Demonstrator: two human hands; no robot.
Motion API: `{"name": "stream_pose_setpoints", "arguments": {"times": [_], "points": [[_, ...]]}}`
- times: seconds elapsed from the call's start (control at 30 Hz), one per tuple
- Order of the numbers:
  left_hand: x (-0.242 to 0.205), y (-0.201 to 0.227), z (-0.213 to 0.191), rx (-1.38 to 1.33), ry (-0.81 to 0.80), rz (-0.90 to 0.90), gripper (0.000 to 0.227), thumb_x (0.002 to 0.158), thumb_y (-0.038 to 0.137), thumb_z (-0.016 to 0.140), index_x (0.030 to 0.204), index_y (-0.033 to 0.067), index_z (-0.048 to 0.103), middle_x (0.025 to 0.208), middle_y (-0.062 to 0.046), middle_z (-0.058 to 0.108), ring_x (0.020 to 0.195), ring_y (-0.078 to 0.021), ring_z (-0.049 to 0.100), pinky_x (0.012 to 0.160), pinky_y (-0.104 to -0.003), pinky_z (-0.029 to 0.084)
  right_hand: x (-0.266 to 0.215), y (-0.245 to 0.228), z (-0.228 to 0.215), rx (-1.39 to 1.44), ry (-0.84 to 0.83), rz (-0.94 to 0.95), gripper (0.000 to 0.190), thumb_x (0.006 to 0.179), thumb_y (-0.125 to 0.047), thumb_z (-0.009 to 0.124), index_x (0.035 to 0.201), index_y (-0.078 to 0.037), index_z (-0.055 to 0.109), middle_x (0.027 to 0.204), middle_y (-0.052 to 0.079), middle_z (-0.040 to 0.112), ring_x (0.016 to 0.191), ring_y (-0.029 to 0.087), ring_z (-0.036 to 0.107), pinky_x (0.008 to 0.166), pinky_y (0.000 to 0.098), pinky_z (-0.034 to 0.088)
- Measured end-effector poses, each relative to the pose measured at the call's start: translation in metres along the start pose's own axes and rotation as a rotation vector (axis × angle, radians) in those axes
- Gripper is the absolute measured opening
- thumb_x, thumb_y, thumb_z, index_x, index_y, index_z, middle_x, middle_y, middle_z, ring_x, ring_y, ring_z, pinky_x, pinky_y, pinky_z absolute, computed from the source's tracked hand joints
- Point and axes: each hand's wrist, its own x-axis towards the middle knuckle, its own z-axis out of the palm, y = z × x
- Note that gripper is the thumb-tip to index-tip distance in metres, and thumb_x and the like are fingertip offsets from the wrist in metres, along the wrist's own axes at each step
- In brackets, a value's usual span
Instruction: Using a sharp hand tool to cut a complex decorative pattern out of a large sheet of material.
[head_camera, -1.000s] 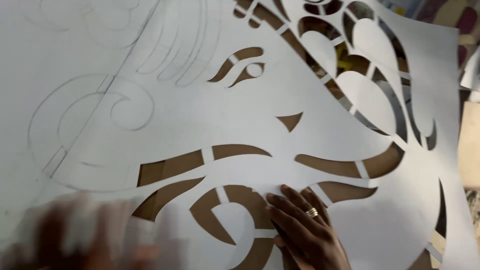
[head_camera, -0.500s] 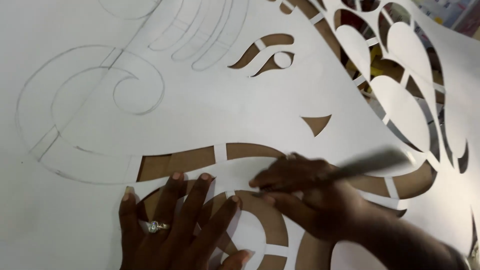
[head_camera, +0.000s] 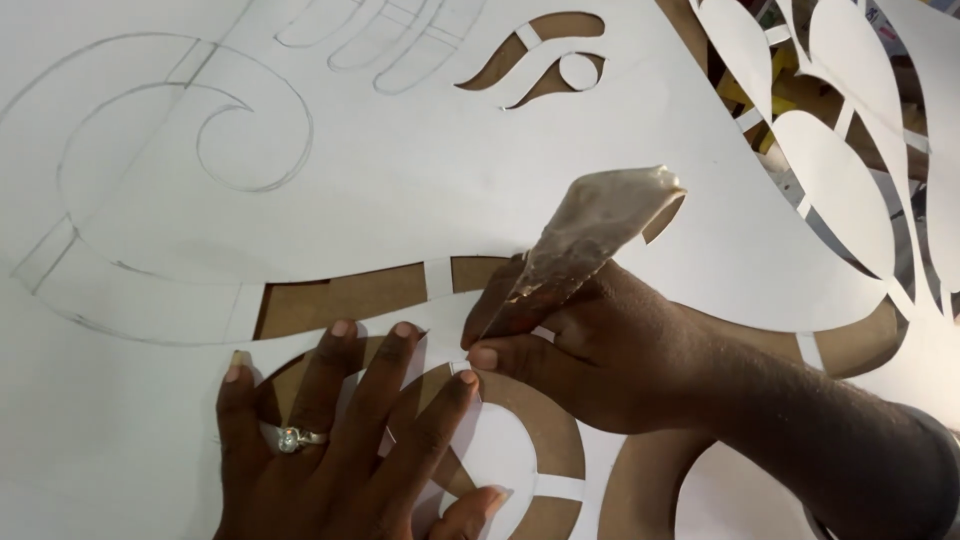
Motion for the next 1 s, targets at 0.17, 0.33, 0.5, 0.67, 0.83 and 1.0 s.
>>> {"name": "stream_pose_setpoints", "arguments": {"times": [0.17, 0.33, 0.5, 0.67, 0.83, 1.0], "points": [[-0.001, 0.001, -0.001, 0.017, -0.030, -0.006, 0.072, 0.089, 0.077, 0.054, 0.139, 0.0265, 0.058, 0.147, -0.019, 0.052, 0.135, -0.0479, 0.049, 0.102, -0.089, 0.021, 0.002, -0.003, 0.000, 0.101, 0.002, 0.169, 0.027, 0.102, -0.028, 0.063, 0.102, -0.004, 0.074, 0.091, 0.007, 0.077, 0.090, 0.017, 0.077, 0.080, 0.0320, 0.060], [0.000, 0.001, -0.003, 0.019, -0.045, -0.012, 0.072, 0.089, 0.077, 0.054, 0.140, 0.0266, 0.058, 0.147, -0.019, 0.052, 0.136, -0.0478, 0.048, 0.103, -0.089, 0.021, 0.002, -0.003, -0.001, 0.045, -0.011, 0.116, 0.028, 0.104, -0.028, 0.062, 0.102, -0.003, 0.073, 0.093, 0.007, 0.077, 0.091, 0.017, 0.077, 0.082, 0.0318, 0.059], [0.002, 0.003, -0.005, 0.024, -0.047, -0.018, 0.072, 0.088, 0.077, 0.053, 0.139, 0.0265, 0.058, 0.148, -0.019, 0.052, 0.137, -0.0479, 0.048, 0.104, -0.088, 0.020, 0.001, -0.001, 0.000, 0.039, -0.025, 0.145, 0.029, 0.103, -0.028, 0.061, 0.100, -0.003, 0.074, 0.091, 0.007, 0.078, 0.089, 0.016, 0.078, 0.079, 0.0310, 0.060], [0.003, 0.003, -0.006, 0.011, -0.035, -0.026, 0.069, 0.090, 0.075, 0.053, 0.138, 0.0259, 0.059, 0.147, -0.019, 0.053, 0.137, -0.0473, 0.048, 0.105, -0.087, 0.019, -0.001, -0.001, 0.001, 0.009, -0.016, 0.068, 0.029, 0.106, -0.027, 0.059, 0.106, -0.002, 0.072, 0.098, 0.008, 0.076, 0.097, 0.017, 0.077, 0.085, 0.0320, 0.059], [0.002, 0.004, -0.007, -0.005, -0.027, -0.034, 0.068, 0.091, 0.073, 0.054, 0.138, 0.0254, 0.060, 0.146, -0.018, 0.054, 0.136, -0.0467, 0.048, 0.106, -0.086, 0.019, -0.001, 0.002, 0.001, -0.024, -0.015, 0.063, 0.027, 0.105, -0.027, 0.060, 0.104, -0.002, 0.071, 0.096, 0.007, 0.076, 0.095, 0.016, 0.076, 0.083, 0.0317, 0.059], [0.002, 0.004, -0.009, 0.001, -0.045, -0.034, 0.069, 0.090, 0.074, 0.054, 0.138, 0.0257, 0.060, 0.146, -0.018, 0.054, 0.136, -0.0474, 0.048, 0.107, -0.086, 0.018, -0.001, 0.005, 0.000, -0.036, -0.027, -0.050, 0.027, 0.110, -0.027, 0.058, 0.106, -0.003, 0.070, 0.100, 0.005, 0.076, 0.100, 0.014, 0.076, 0.088, 0.0304, 0.059]]}}
